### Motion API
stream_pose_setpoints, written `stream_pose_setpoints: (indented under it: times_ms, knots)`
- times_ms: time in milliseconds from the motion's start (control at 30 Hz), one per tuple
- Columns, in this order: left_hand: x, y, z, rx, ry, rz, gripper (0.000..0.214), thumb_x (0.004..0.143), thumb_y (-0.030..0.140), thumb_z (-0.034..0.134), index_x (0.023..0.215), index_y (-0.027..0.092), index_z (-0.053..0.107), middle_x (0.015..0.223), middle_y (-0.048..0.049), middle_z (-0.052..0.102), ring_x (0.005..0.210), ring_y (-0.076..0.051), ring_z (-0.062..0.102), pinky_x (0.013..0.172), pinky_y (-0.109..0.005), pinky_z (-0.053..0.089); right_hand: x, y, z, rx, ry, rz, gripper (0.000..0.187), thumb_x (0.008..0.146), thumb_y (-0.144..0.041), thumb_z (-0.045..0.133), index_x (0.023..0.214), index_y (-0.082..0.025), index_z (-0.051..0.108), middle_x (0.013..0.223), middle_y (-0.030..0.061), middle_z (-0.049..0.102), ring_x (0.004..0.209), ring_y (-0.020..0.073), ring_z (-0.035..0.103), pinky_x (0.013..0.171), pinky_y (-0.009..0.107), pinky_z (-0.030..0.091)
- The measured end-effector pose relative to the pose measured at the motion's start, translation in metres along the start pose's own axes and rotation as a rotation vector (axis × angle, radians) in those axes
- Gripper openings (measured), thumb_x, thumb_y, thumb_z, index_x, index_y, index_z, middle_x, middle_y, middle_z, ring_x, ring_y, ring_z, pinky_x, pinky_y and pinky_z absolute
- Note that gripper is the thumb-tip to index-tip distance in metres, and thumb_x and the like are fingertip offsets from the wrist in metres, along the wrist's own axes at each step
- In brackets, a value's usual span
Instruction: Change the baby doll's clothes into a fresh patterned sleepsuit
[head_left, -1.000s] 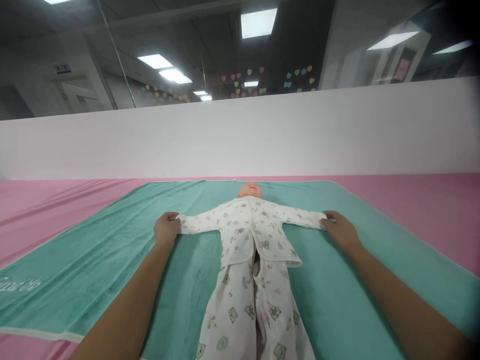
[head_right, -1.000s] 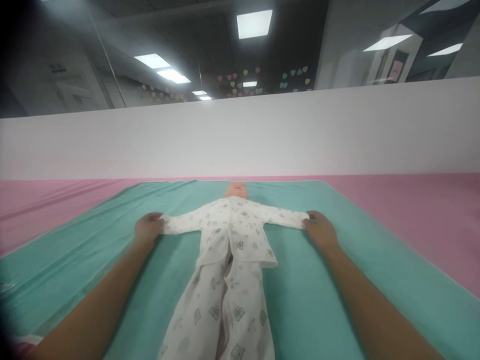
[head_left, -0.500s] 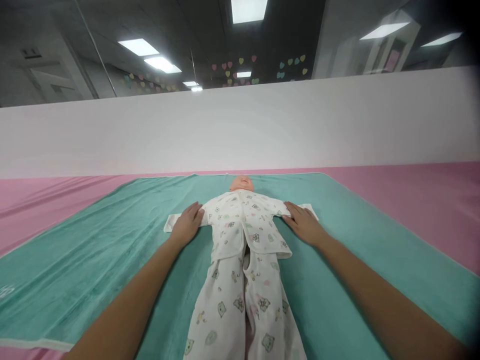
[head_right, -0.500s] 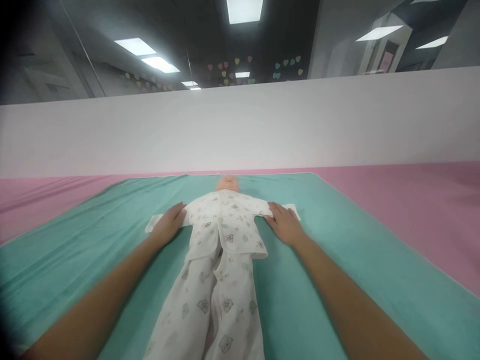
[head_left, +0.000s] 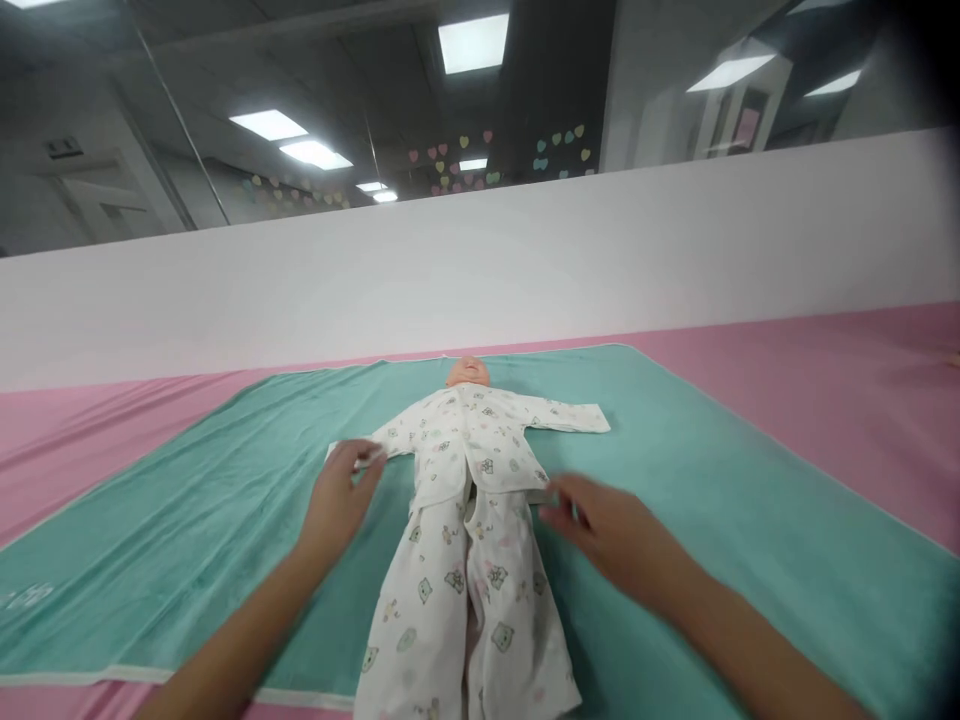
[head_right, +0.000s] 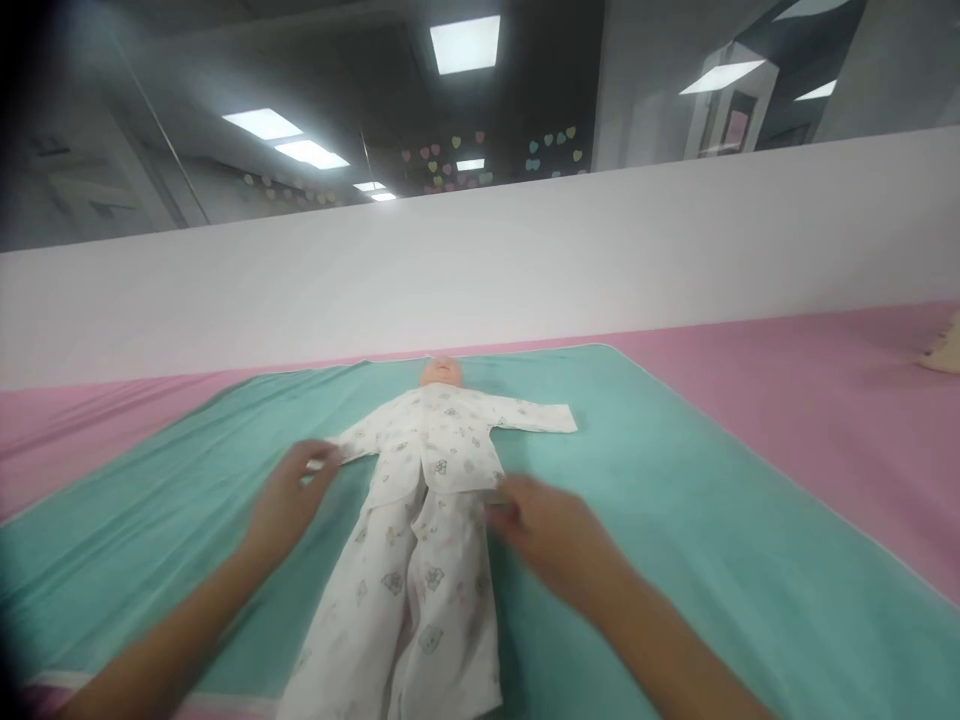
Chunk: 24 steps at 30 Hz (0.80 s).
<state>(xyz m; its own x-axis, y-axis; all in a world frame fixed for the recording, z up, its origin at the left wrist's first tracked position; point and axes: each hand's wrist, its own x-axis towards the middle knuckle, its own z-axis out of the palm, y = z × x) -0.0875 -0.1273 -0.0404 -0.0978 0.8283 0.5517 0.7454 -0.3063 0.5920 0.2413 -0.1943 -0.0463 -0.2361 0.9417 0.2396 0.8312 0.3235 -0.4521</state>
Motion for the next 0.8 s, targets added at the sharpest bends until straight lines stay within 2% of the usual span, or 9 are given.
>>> stream_pose_setpoints:
  times_ms: [67,167,200,267,333,433,533,633,800]
  knots:
    - [-0.045,0.032,-0.016,0.006,-0.096,0.140,0.014,0.079,0.035,0.056,0.089,0.028,0.062,0.091,-0.0039,0.063,0.078,-0.021,0.058,0.066,-0.030,0.046,-0.042,-0.015,0.014,-0.058,-0.035,-0.092,0.032,0.083,-0.054,0.044,0.073,-0.025,0.052,0.070,-0.0010,0.062,0.056,0.0167,0.056,0.050,0.028,0.038]
    - [-0.101,0.074,-0.025,0.217,-0.299,0.726,0.035,0.076,0.033,0.061,0.111,0.030,0.058,0.106,-0.0049,0.063,0.094,-0.024,0.057,0.082,-0.035,0.046,-0.080,-0.024,0.043,-0.139,0.121,-0.163,0.032,0.066,-0.053,0.064,0.072,-0.023,0.053,0.071,0.0017,0.061,0.056,0.0200,0.057,0.047,0.027,0.034]
    - [-0.114,0.086,-0.024,0.310,-0.309,0.888,0.039,0.076,0.035,0.061,0.114,0.027,0.057,0.109,-0.0061,0.062,0.099,-0.025,0.056,0.087,-0.038,0.043,-0.086,-0.025,0.051,-0.153,0.166,-0.167,0.030,0.065,-0.049,0.067,0.071,-0.023,0.053,0.071,0.0020,0.061,0.057,0.0201,0.057,0.048,0.027,0.034]
    - [-0.129,0.102,-0.016,0.455,-0.281,1.044,0.042,0.077,0.041,0.058,0.114,0.021,0.057,0.109,-0.0092,0.062,0.101,-0.027,0.054,0.090,-0.042,0.041,-0.089,-0.029,0.061,-0.155,0.218,-0.179,0.029,0.062,-0.045,0.069,0.071,-0.023,0.053,0.070,0.0018,0.060,0.057,0.0197,0.056,0.049,0.027,0.033]
    - [-0.136,0.111,-0.008,0.504,-0.239,1.037,0.036,0.079,0.041,0.054,0.108,0.019,0.060,0.101,-0.0094,0.063,0.094,-0.025,0.056,0.088,-0.043,0.041,-0.088,-0.033,0.065,-0.140,0.231,-0.197,0.030,0.059,-0.043,0.070,0.073,-0.023,0.052,0.071,0.0010,0.060,0.057,0.0188,0.055,0.048,0.026,0.030]
    - [-0.143,0.114,-0.001,0.484,-0.207,0.957,0.021,0.084,0.025,0.049,0.100,0.020,0.060,0.086,-0.0046,0.060,0.084,-0.019,0.055,0.090,-0.042,0.040,-0.089,-0.036,0.066,-0.162,0.277,-0.199,0.020,0.067,-0.032,0.066,0.076,-0.023,0.051,0.072,-0.0008,0.058,0.056,0.0170,0.054,0.048,0.026,0.027]
    - [-0.151,0.116,-0.004,0.490,-0.218,0.901,0.026,0.086,0.014,0.041,0.103,0.020,0.059,0.088,-0.0047,0.058,0.087,-0.018,0.054,0.091,-0.042,0.039,-0.094,-0.035,0.068,-0.161,0.313,-0.250,0.012,0.072,-0.021,0.060,0.076,-0.024,0.050,0.073,-0.0016,0.057,0.060,0.0165,0.055,0.052,0.026,0.030]
    - [-0.156,0.119,-0.011,0.482,-0.201,0.894,0.028,0.087,0.014,0.038,0.103,0.019,0.060,0.092,-0.0060,0.059,0.087,-0.020,0.054,0.085,-0.040,0.042,-0.101,-0.034,0.071,-0.124,0.331,-0.287,0.006,0.079,-0.022,0.053,0.075,-0.023,0.049,0.071,-0.0013,0.057,0.059,0.0151,0.055,0.051,0.025,0.033]
    - [-0.161,0.123,-0.018,0.451,-0.085,0.919,0.024,0.083,0.009,0.043,0.094,0.018,0.062,0.086,-0.0047,0.062,0.077,-0.017,0.057,0.070,-0.033,0.045,-0.124,-0.039,0.072,0.004,0.390,-0.143,0.024,0.088,-0.032,0.042,0.069,-0.022,0.052,0.064,-0.0017,0.057,0.047,0.0100,0.053,0.043,0.021,0.032]
